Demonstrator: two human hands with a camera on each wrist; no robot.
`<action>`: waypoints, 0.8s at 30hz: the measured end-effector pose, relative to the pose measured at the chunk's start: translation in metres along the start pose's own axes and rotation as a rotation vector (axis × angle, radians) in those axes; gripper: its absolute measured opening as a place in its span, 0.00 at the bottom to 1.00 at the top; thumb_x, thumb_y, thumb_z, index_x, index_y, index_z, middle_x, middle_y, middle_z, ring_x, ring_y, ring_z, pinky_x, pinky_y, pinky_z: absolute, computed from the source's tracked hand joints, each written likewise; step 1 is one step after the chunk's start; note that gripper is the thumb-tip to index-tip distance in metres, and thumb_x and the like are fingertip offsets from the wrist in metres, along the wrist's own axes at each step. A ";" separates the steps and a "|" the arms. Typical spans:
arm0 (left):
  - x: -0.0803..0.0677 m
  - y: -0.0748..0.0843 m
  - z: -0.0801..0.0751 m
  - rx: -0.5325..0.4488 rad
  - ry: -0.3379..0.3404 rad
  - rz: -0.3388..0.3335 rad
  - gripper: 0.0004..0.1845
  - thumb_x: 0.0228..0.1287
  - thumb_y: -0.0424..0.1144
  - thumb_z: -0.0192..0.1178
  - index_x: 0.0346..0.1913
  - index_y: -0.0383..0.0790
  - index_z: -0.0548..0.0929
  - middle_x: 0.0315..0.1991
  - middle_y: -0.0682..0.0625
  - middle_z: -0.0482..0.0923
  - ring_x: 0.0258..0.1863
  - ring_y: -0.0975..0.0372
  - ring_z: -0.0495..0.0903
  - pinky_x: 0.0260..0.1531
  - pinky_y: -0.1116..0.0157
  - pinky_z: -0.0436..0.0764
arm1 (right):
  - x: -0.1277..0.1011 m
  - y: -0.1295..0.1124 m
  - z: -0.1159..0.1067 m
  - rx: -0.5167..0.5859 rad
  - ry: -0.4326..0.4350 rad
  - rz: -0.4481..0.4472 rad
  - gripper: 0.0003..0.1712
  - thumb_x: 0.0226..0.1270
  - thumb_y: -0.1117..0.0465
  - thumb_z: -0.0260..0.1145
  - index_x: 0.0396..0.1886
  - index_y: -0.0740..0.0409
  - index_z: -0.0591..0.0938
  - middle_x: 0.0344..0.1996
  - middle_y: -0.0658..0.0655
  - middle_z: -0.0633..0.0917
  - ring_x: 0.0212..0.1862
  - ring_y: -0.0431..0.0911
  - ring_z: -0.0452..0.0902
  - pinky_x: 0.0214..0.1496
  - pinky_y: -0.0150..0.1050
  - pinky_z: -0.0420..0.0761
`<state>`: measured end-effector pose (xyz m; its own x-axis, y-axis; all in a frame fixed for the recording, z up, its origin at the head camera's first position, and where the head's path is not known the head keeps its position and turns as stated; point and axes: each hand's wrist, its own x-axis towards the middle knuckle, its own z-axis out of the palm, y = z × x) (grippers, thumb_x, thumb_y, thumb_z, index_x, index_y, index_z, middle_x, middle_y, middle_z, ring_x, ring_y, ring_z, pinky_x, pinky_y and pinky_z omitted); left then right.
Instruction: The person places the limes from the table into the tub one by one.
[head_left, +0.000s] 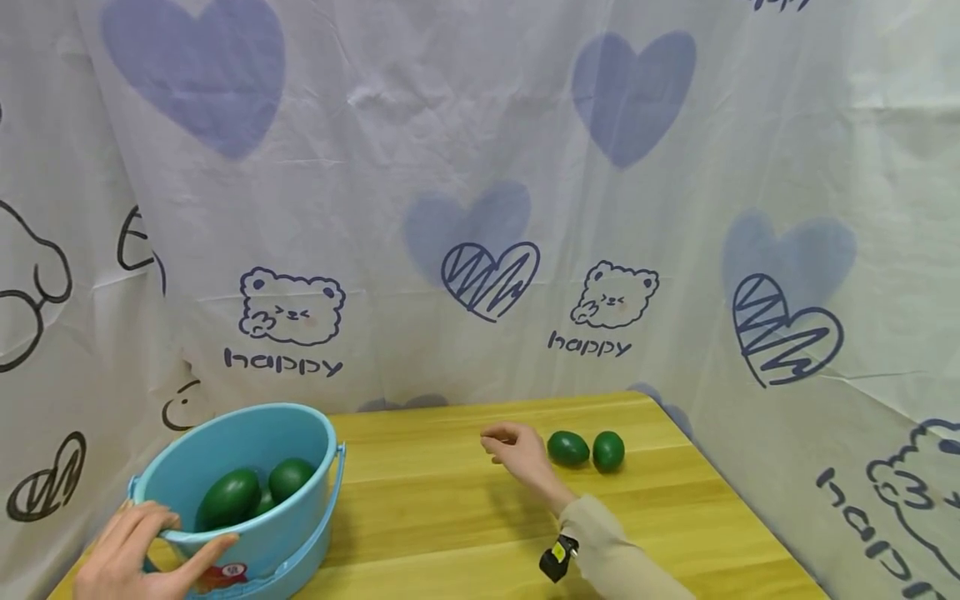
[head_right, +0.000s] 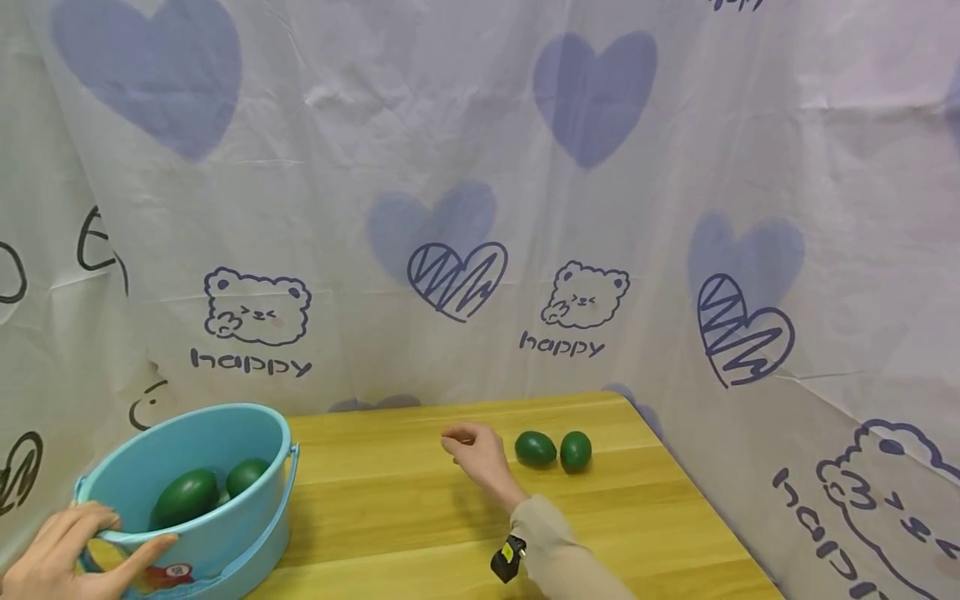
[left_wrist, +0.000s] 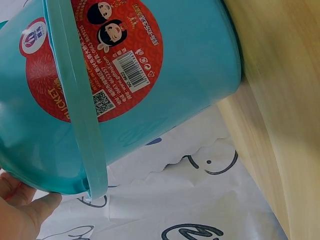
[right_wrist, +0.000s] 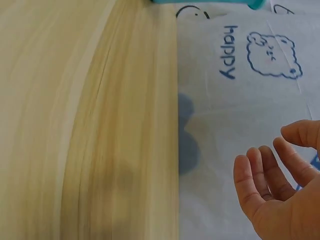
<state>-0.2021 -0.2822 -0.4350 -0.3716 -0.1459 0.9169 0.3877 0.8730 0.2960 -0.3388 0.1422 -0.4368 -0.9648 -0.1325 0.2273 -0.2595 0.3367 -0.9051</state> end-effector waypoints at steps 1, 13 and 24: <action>0.000 0.001 0.000 0.006 -0.004 -0.007 0.33 0.12 0.49 0.86 0.22 0.36 0.77 0.25 0.45 0.74 0.32 0.79 0.60 0.44 0.85 0.60 | 0.000 0.001 -0.004 -0.003 0.013 0.002 0.14 0.71 0.57 0.64 0.50 0.58 0.84 0.47 0.59 0.86 0.46 0.50 0.83 0.48 0.47 0.84; 0.002 0.001 0.001 0.026 0.005 -0.009 0.33 0.10 0.50 0.86 0.21 0.37 0.77 0.24 0.47 0.74 0.31 0.79 0.60 0.37 0.83 0.60 | 0.007 0.022 -0.066 0.054 0.199 0.128 0.15 0.70 0.59 0.64 0.51 0.60 0.84 0.47 0.61 0.84 0.49 0.54 0.82 0.51 0.48 0.83; 0.001 0.000 0.000 0.021 0.003 -0.006 0.33 0.11 0.51 0.86 0.21 0.37 0.77 0.24 0.47 0.74 0.32 0.79 0.59 0.39 0.83 0.59 | 0.001 0.057 -0.120 -0.035 0.315 0.215 0.19 0.72 0.57 0.61 0.57 0.60 0.80 0.55 0.63 0.81 0.57 0.58 0.76 0.61 0.52 0.76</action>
<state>-0.2025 -0.2821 -0.4340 -0.3717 -0.1523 0.9158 0.3676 0.8817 0.2958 -0.3598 0.2729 -0.4449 -0.9621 0.2358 0.1374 -0.0456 0.3576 -0.9328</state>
